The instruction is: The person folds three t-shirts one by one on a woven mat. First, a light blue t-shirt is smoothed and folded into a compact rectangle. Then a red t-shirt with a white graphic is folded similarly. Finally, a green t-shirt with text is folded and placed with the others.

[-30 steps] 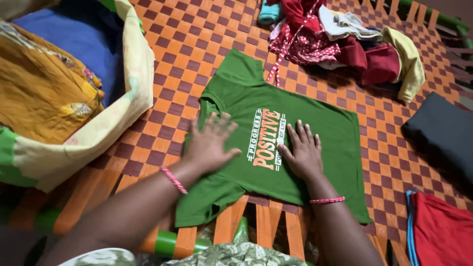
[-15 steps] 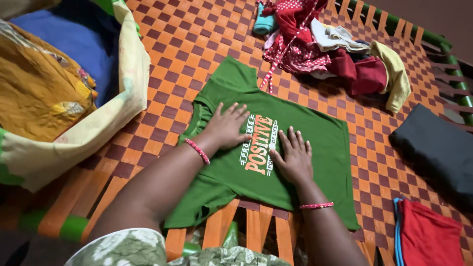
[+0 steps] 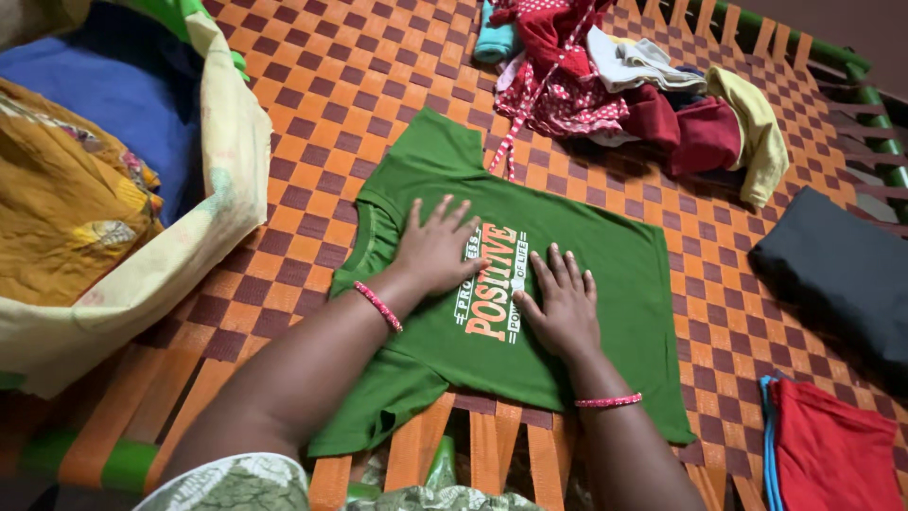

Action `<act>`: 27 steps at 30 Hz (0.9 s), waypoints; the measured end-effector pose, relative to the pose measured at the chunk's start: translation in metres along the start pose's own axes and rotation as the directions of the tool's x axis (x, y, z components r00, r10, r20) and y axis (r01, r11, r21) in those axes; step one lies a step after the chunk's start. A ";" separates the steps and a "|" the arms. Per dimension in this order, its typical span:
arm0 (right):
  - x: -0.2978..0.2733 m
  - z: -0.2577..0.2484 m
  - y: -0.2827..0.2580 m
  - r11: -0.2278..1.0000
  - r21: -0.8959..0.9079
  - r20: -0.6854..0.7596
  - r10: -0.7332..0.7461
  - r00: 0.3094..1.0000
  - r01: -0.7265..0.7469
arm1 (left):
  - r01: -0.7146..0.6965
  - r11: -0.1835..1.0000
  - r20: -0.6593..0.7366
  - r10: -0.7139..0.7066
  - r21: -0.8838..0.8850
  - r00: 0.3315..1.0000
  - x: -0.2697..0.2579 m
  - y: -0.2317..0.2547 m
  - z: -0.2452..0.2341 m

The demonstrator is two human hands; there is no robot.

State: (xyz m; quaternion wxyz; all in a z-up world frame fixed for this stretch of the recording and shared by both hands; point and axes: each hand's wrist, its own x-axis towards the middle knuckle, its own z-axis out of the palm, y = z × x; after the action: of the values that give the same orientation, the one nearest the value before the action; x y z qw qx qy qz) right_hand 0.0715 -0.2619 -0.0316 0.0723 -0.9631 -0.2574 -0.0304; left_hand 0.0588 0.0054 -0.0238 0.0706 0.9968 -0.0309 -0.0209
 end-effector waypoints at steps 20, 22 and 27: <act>0.056 0.004 -0.062 0.883 0.333 0.082 -0.377 0.923 0.331 | 0.191 0.981 -0.022 -0.192 -0.028 0.981 -0.018 -0.029 -0.031; 0.072 0.010 -0.080 0.835 0.389 0.077 -0.449 0.890 0.388 | 0.199 0.979 -0.004 -0.199 0.044 0.980 -0.018 -0.029 -0.032; 0.110 0.016 -0.050 0.951 0.005 0.146 -0.306 0.941 0.309 | 0.216 0.976 0.002 -0.216 -0.027 0.976 -0.017 -0.028 -0.031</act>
State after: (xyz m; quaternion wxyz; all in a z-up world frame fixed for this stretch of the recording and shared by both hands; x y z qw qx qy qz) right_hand 0.1417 -0.1623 -0.0310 0.0390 -0.9113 -0.4090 0.0264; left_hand 0.0450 0.0385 0.0032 0.0812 0.9933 0.0778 -0.0284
